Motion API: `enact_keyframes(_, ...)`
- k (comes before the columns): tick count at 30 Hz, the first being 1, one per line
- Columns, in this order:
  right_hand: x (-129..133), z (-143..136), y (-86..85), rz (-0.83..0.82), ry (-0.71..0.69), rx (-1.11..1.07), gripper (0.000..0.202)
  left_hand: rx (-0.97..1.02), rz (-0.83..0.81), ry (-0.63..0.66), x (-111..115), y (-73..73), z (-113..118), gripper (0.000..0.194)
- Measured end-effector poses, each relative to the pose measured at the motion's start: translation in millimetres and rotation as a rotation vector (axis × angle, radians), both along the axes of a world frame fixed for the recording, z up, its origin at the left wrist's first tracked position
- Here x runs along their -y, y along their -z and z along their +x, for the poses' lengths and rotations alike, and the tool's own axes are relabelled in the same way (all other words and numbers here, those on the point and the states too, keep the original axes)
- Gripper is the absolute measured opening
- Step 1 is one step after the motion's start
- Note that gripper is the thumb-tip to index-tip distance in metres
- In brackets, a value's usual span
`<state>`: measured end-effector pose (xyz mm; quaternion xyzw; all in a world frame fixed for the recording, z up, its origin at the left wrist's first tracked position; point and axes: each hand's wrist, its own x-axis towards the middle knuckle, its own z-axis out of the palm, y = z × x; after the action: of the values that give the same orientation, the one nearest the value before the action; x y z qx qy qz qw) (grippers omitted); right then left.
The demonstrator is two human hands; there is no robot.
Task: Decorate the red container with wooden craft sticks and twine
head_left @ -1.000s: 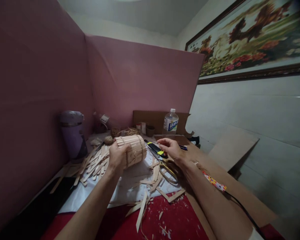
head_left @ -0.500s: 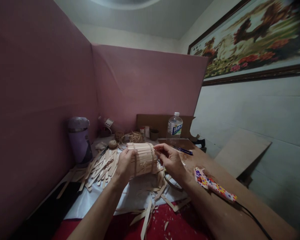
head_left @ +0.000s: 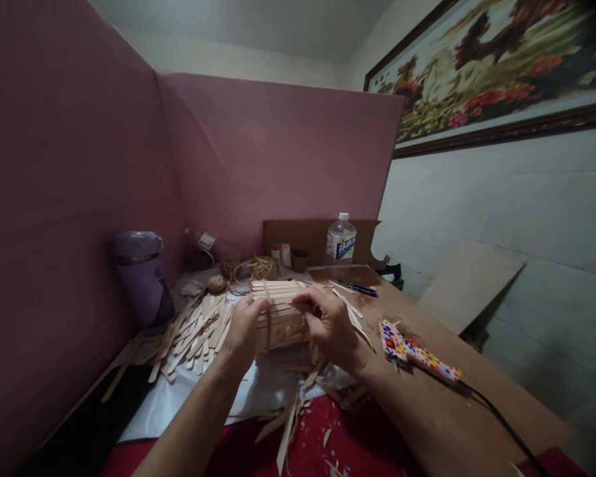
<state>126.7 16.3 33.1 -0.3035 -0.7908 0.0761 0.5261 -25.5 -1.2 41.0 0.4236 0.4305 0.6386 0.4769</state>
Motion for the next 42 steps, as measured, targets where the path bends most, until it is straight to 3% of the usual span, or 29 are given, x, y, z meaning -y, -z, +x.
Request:
enact_keyframes(8, 6.8, -2.4, -0.6, 0.105, 0.043, 0.053, 0.017, 0.019, 0.04, 0.052, -0.1, 6.4, 0.7, 0.032)
enact_keyframes(16, 8.9, -2.8, -1.5, 0.09, 0.032, 0.097, 0.022, 0.03, 0.065, 0.021, 0.1, 9.1, 2.4, 0.033)
enact_keyframes(24, 9.8, -3.5, -2.3, 0.061, -0.002, 0.096, 0.026, 0.051, 0.119, 0.214, 5.4, 2.4, 8.5, 0.033)
enact_keyframes(34, 7.0, -2.4, -1.6, 0.102, -0.016, 0.088, 0.024, -0.032, 0.086, 0.06, 3.3, 2.6, 9.2, 0.025)
enact_keyframes(42, 6.5, 0.0, -2.7, 0.066, -0.02, 0.15, 0.02, -0.047, 0.057, 0.049, 2.2, 6.1, 8.9, 0.03)
